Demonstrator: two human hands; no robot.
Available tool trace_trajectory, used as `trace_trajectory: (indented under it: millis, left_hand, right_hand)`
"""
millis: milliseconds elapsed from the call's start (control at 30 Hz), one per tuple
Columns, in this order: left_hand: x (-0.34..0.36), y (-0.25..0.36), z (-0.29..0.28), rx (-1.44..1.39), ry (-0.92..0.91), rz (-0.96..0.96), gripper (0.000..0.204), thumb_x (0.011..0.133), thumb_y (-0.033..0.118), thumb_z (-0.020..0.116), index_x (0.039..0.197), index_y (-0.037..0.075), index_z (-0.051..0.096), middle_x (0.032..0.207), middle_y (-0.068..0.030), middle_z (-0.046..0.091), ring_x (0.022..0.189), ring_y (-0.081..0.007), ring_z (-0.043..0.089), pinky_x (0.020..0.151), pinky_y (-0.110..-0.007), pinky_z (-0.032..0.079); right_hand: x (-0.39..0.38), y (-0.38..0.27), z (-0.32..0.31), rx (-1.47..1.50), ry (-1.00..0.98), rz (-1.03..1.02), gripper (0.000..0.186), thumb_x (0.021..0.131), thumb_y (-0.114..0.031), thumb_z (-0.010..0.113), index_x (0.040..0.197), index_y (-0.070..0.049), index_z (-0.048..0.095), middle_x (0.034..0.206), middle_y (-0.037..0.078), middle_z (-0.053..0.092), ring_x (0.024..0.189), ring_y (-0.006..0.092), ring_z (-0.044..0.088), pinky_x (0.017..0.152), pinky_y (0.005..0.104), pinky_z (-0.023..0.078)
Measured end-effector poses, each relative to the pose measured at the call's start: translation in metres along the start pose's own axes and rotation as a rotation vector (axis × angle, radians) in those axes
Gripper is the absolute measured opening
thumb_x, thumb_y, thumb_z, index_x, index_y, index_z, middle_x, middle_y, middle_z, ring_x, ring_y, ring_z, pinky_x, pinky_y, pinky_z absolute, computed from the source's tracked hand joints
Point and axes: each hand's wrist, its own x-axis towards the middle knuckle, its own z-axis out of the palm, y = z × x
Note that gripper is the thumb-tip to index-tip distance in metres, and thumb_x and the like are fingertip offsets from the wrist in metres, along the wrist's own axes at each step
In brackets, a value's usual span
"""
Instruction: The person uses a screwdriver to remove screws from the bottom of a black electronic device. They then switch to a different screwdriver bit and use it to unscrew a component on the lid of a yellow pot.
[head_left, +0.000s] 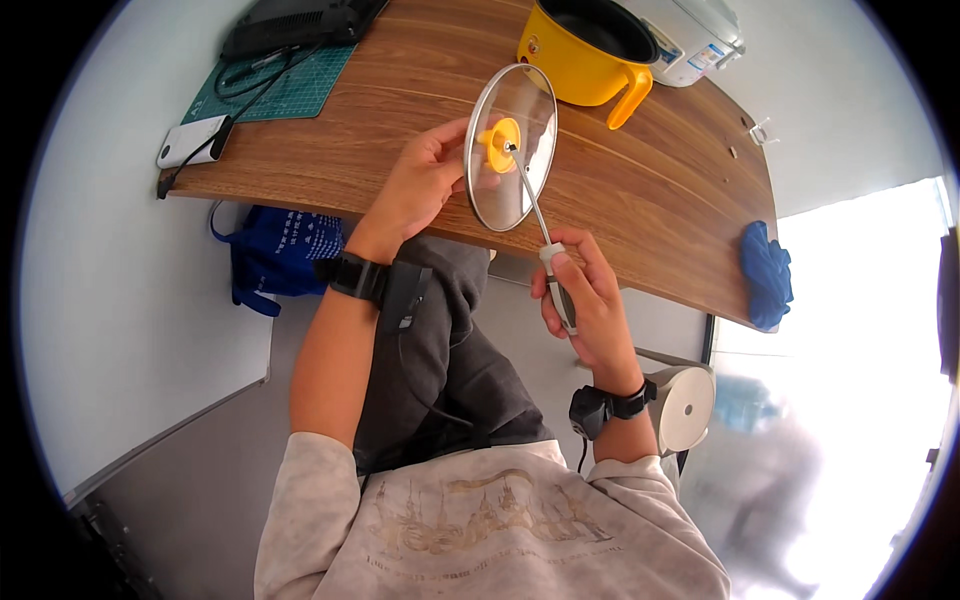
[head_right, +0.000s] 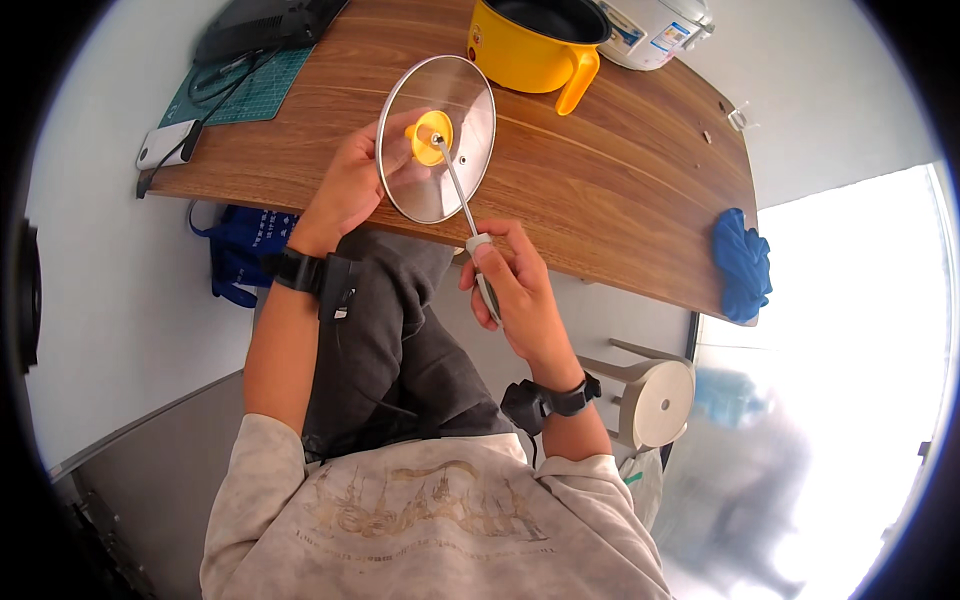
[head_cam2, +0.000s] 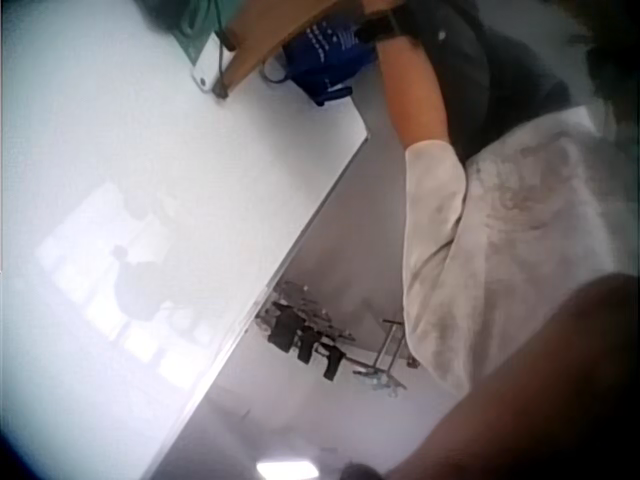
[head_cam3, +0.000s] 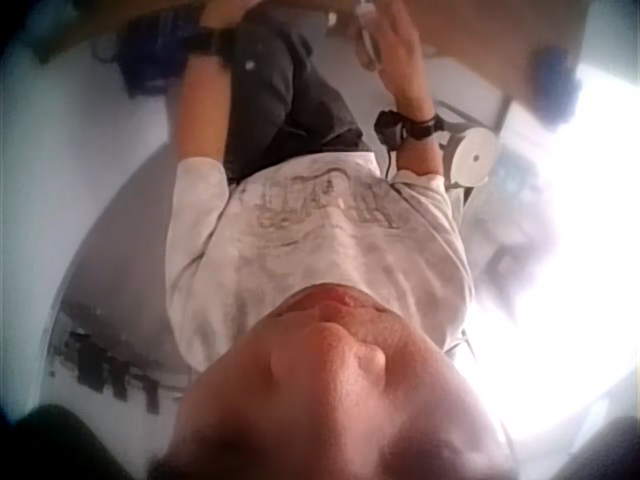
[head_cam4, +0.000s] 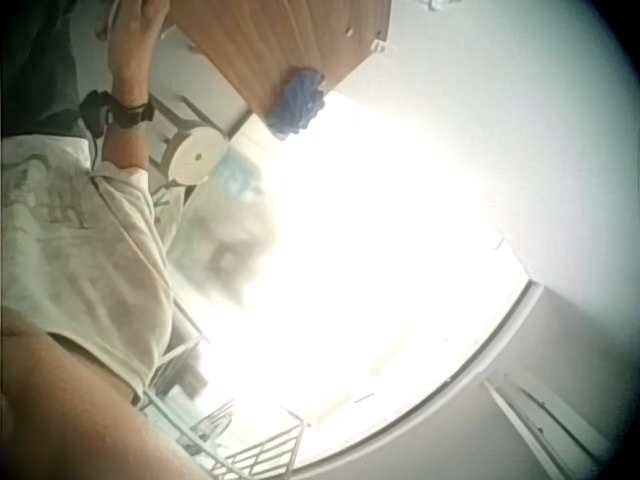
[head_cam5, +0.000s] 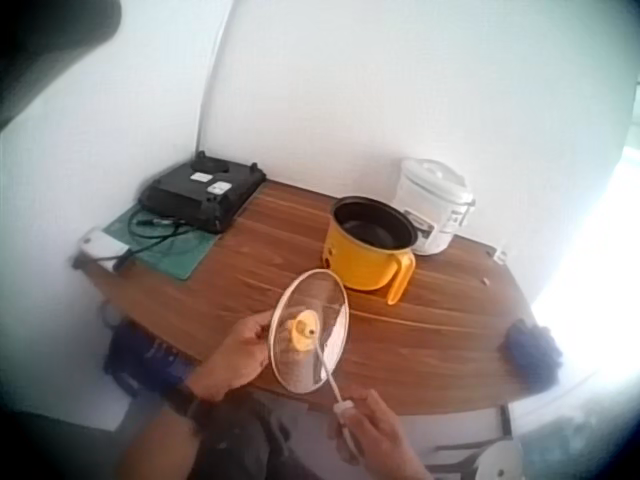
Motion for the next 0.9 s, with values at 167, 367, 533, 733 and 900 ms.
trace_trajectory:
  millis: [167,367,533,733,900]
  left_hand:
    - [0.001,-0.007,-0.005,0.050,0.029,0.079,0.046,0.092,0.003,0.069,0.136,0.003,0.058,0.131,-0.0097,0.062,0.117,-0.0184,0.062,0.097,-0.029,0.055]
    - [0.002,-0.007,-0.005,-0.007,0.056,0.031,0.041,0.092,0.005,0.070,0.133,0.003,0.060,0.126,-0.0090,0.065,0.114,-0.0188,0.064,0.094,-0.030,0.058]
    - [-0.001,-0.009,-0.008,-0.009,0.015,0.102,0.035,0.094,0.010,0.069,0.127,0.003,0.063,0.120,-0.0077,0.067,0.108,-0.0181,0.066,0.095,-0.031,0.056]
    - [0.001,-0.015,-0.011,0.026,-0.002,0.186,0.034,0.094,0.017,0.070,0.125,0.004,0.064,0.116,-0.0068,0.068,0.107,-0.0158,0.066,0.096,-0.029,0.053]
    - [-0.001,-0.011,-0.007,0.061,0.030,0.175,0.033,0.095,0.016,0.069,0.125,0.004,0.063,0.116,-0.0067,0.068,0.107,-0.0158,0.066,0.095,-0.029,0.054]
  right_hand:
    - [-0.005,-0.008,0.005,0.007,-0.036,0.030,0.027,0.106,-0.023,0.047,0.127,-0.007,0.046,0.080,0.008,0.060,0.047,0.0091,0.047,0.040,0.0224,0.032]
    - [-0.009,-0.019,0.004,0.103,-0.045,0.099,0.027,0.106,-0.025,0.047,0.127,-0.008,0.047,0.081,0.008,0.061,0.048,0.0086,0.047,0.040,0.0219,0.032]
    - [-0.011,-0.021,0.004,0.091,-0.074,0.086,0.028,0.106,-0.025,0.048,0.128,-0.007,0.048,0.081,0.008,0.061,0.048,0.0077,0.047,0.040,0.0212,0.031]
    - [-0.014,-0.024,0.001,0.053,-0.082,0.083,0.029,0.106,-0.026,0.048,0.127,-0.006,0.050,0.081,0.007,0.061,0.049,0.0068,0.047,0.040,0.0201,0.031]
    - [-0.015,-0.023,0.003,0.005,-0.053,0.073,0.028,0.105,-0.024,0.048,0.126,-0.006,0.051,0.079,0.008,0.060,0.047,0.0067,0.046,0.039,0.0204,0.030]
